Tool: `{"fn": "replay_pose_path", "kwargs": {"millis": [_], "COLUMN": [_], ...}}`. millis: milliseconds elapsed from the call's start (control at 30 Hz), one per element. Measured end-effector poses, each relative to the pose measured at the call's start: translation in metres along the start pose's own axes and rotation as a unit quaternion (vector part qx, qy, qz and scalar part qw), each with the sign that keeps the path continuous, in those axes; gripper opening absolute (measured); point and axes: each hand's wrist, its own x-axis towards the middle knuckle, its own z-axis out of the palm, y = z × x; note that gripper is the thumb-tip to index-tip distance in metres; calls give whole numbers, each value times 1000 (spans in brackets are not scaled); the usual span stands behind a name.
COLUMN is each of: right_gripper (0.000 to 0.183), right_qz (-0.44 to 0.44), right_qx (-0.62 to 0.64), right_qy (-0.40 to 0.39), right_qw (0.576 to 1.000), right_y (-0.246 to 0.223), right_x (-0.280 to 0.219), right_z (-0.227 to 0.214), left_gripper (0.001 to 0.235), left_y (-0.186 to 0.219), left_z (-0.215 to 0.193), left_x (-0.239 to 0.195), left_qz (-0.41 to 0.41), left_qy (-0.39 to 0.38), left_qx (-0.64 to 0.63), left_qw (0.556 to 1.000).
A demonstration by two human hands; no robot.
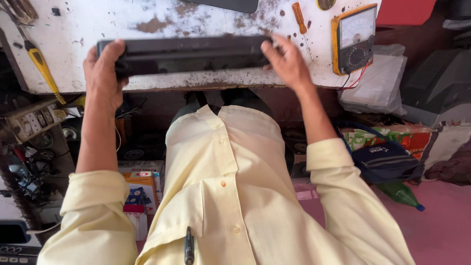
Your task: The person disassembles a speaker bar, removes the back cover, and manipulates the internal circuit board and wiring. They use a screwdriver to remove screws and handle the components with their hands.
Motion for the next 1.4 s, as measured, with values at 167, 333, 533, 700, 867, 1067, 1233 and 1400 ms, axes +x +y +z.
{"fn": "replay_pose_path", "kwargs": {"millis": [167, 333, 533, 700, 867, 1067, 1233, 1400], "right_gripper": [59, 22, 11, 5, 6, 12, 17, 12], "right_qz": [106, -113, -140, -166, -229, -211, -242, -276], "right_qx": [-57, -206, -291, -298, -311, -462, -528, -326], "right_qy": [105, 266, 210, 184, 180, 93, 59, 12], "right_qw": [987, 935, 923, 922, 905, 857, 812, 904], "right_y": [14, 30, 45, 37, 40, 65, 47, -17], "right_x": [-31, -21, -13, 2, 26, 55, 64, 83], "right_z": [20, 10, 12, 9, 1, -9, -16, 33], "left_gripper": [39, 38, 40, 42, 43, 45, 51, 61], "left_y": [-5, -8, -15, -19, -20, -36, -57, -77], "left_z": [-8, -8, -11, -12, -13, -16, -17, -17], "left_x": [-23, -29, -34, -39, -41, -37, -33, -39], "left_qz": [-102, -135, -162, -168, -177, -190, -135, -118], "left_qy": [13, 18, 29, 33, 44, 56, 71, 109], "left_qx": [-9, -27, -23, -25, -28, -11, -61, -53], "left_qw": [995, 990, 986, 985, 983, 980, 986, 985]}}
